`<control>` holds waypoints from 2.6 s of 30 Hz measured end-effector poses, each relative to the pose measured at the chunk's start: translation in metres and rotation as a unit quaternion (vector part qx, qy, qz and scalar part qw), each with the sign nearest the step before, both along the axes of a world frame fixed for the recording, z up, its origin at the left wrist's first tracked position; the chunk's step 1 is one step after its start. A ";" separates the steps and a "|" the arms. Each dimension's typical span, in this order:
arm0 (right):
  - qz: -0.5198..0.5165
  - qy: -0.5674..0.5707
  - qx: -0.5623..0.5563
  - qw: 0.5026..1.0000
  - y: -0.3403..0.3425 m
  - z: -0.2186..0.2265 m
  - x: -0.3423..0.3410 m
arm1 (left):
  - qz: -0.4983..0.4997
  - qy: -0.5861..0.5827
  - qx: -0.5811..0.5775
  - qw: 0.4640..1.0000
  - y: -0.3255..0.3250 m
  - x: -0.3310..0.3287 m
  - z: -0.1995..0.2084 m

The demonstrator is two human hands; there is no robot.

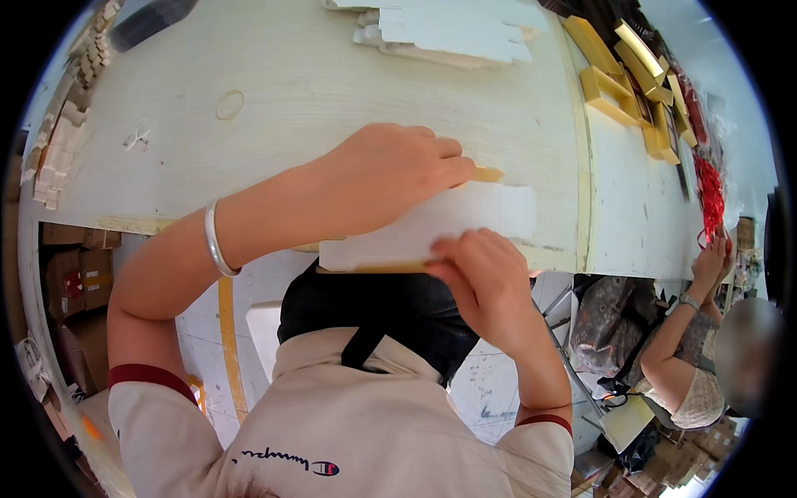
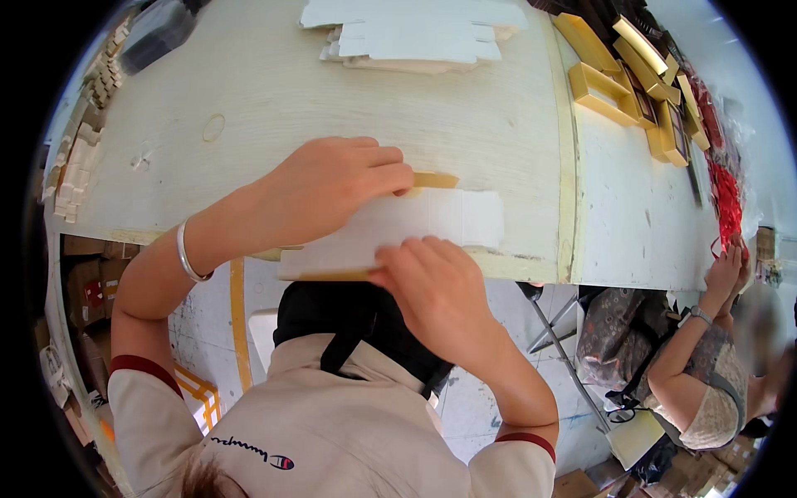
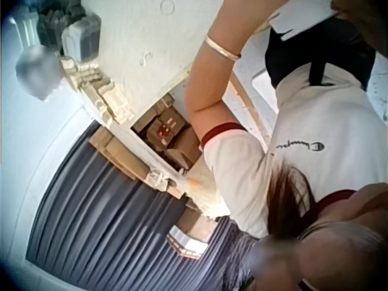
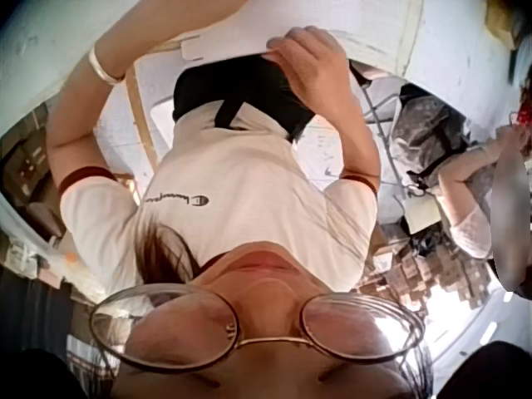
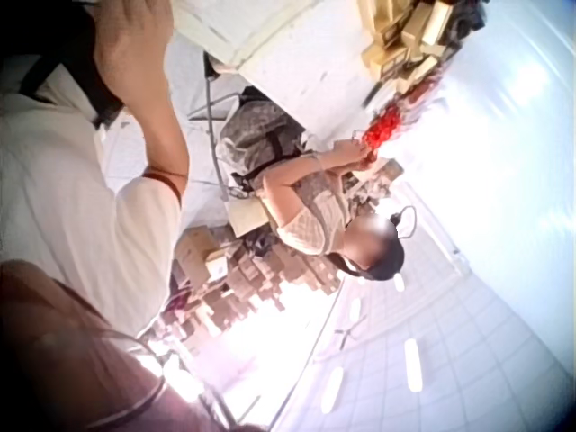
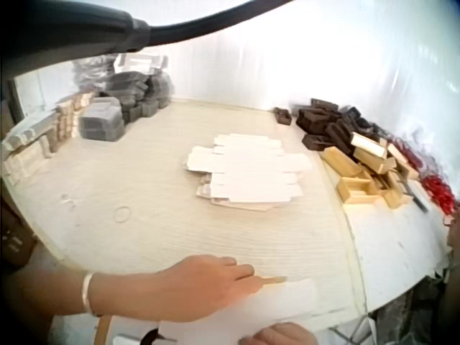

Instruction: The person folds flat white cardboard pieces into small rectangular boxes by hand. They repeatedly pick up a piece, fold the sides, and place the finished box on a growing stack on the table.

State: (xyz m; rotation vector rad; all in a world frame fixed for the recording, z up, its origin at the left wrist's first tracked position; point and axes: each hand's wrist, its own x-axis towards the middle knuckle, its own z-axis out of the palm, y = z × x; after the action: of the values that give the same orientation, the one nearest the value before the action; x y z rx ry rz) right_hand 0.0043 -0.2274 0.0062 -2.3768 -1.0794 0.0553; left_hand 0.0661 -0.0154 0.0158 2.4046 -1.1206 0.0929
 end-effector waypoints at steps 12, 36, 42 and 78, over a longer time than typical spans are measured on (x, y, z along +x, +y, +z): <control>0.017 -0.238 0.039 0.970 0.021 -0.018 0.004 | 0.025 -0.131 -0.002 0.991 0.002 0.000 -0.004; -0.020 -0.018 0.026 0.999 0.026 -0.002 0.026 | 0.167 -0.151 -0.080 0.971 0.049 -0.034 0.041; 0.014 -0.102 -0.038 0.994 0.024 0.013 0.029 | 0.111 0.200 0.014 0.973 0.049 0.004 0.023; 0.032 0.071 0.082 0.994 0.027 0.004 0.021 | 0.101 -0.004 -0.117 0.988 0.013 -0.064 -0.009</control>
State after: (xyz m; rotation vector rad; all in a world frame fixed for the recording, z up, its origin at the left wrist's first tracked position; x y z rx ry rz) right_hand 0.0255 -0.2002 0.0104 -2.1570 -1.0510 0.1518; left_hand 0.0018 -0.0023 0.0066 2.2986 -0.8164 0.2863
